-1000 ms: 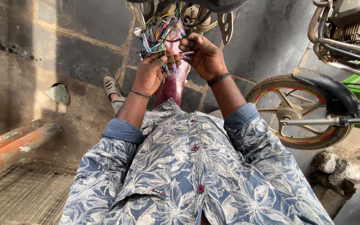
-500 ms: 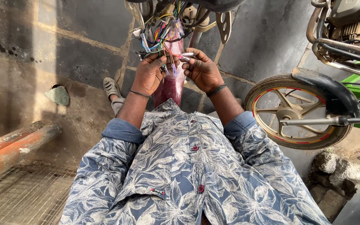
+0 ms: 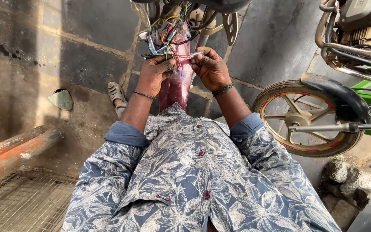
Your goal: Repairing or connecting the wiring harness behind a motorcycle's headlight.
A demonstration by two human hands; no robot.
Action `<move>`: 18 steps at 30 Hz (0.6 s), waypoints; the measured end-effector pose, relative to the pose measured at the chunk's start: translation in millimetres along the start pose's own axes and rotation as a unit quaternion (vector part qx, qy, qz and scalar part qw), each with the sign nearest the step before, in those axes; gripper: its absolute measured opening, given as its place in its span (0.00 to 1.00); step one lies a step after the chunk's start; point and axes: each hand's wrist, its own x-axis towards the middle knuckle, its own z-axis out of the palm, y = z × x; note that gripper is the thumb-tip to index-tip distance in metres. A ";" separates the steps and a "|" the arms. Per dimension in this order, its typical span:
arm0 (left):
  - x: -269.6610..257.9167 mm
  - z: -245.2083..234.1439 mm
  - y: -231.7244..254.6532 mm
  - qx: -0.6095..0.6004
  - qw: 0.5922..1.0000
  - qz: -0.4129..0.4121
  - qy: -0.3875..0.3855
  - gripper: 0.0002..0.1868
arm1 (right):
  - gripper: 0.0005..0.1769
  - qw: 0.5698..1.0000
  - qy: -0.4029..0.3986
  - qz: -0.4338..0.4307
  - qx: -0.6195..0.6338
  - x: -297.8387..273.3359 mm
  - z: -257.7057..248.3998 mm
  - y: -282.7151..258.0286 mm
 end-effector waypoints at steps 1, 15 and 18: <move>0.2 -0.2 -1.0 -0.001 1.000 0.000 0.000 0.08 | 0.10 1.000 0.000 0.000 -0.001 0.1 -0.7 -0.2; -1.6 2.8 -1.9 0.025 0.998 0.048 -0.013 0.09 | 0.11 0.999 -0.032 -0.019 0.030 1.0 2.3 1.5; 0.6 1.0 -5.9 0.031 0.998 0.049 -0.012 0.09 | 0.12 0.998 -0.043 -0.028 0.039 1.8 14.8 0.3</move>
